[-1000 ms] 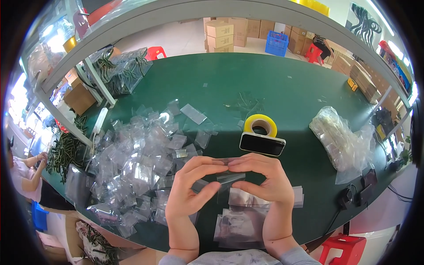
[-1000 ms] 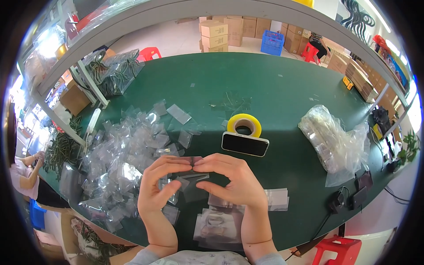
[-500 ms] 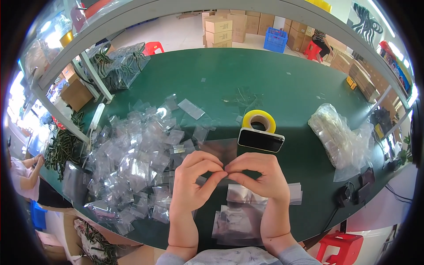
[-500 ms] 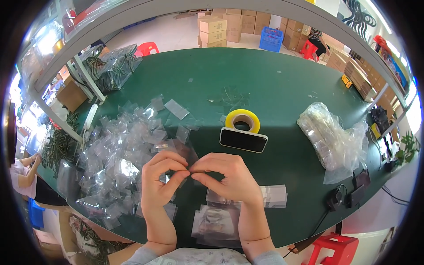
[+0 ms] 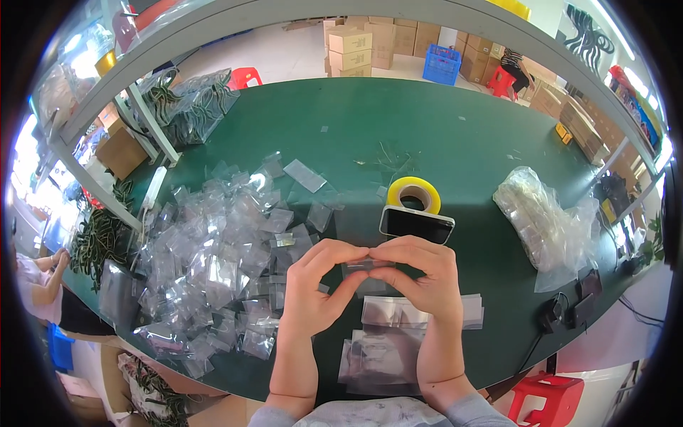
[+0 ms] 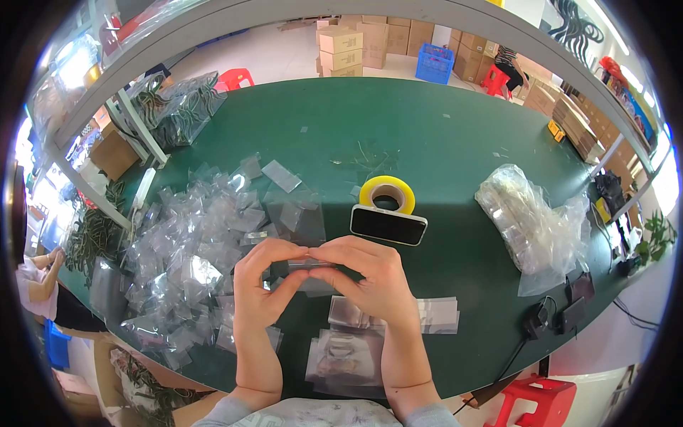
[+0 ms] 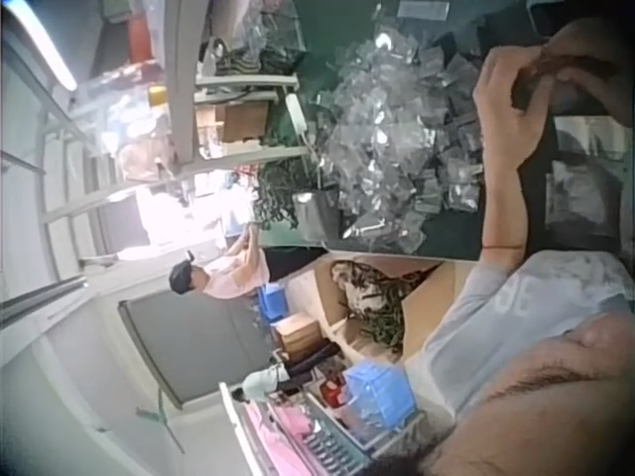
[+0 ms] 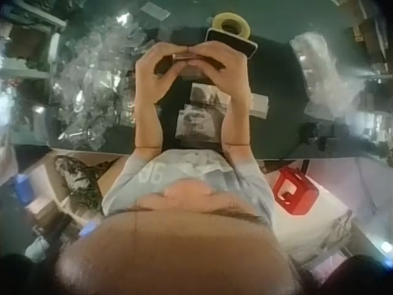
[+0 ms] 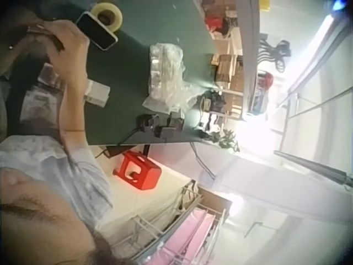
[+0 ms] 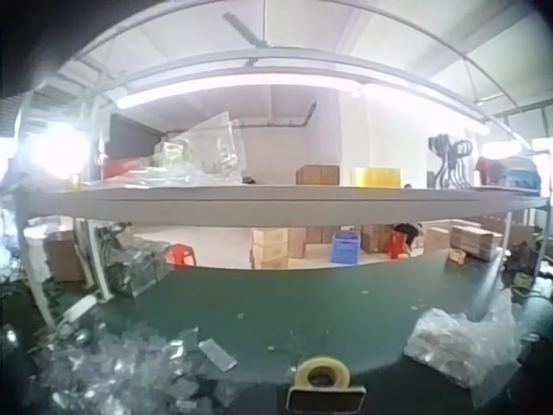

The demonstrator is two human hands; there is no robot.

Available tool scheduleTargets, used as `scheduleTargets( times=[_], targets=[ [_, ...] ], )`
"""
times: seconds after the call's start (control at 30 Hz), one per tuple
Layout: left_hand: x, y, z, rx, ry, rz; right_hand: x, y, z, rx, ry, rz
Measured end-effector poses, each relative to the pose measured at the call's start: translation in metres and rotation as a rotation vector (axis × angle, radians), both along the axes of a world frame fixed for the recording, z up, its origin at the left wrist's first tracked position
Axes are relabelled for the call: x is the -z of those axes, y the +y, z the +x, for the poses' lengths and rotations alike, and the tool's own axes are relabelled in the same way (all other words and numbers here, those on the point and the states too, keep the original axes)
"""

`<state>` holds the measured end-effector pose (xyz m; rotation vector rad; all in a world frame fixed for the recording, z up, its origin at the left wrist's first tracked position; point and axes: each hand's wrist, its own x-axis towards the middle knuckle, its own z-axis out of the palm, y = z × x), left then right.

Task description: Manually packaging small rectangular grey parts into individual clear plastic bags.

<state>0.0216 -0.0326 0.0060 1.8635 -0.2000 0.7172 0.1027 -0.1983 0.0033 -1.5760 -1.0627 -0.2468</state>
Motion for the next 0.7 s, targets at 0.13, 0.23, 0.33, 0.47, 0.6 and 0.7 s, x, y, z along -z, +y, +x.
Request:
scheduleTargets(
  times=[0.13,0.23,0.33,0.47,0.6,0.7],
  targets=[
    [0.001,0.001,0.001,-0.070,-0.080,0.168,-0.003,-0.001,0.002,0.029,-0.076,0.006],
    [0.003,0.002,-0.002,-0.099,-0.087,0.199,-0.003,0.002,0.001,0.019,-0.100,0.002],
    [0.005,0.004,-0.003,-0.085,-0.084,0.163,-0.001,0.002,0.000,0.003,-0.102,-0.054],
    [0.001,0.007,-0.006,0.052,-0.008,-0.086,-0.004,-0.002,-0.002,-0.211,0.150,0.130],
    [0.008,0.015,-0.006,0.344,-0.044,-0.342,-0.002,-0.008,0.002,-0.472,0.427,0.303],
    [-0.001,0.008,-0.009,0.115,0.032,-0.244,-0.005,-0.003,-0.002,-0.325,0.403,0.172]
  ],
)
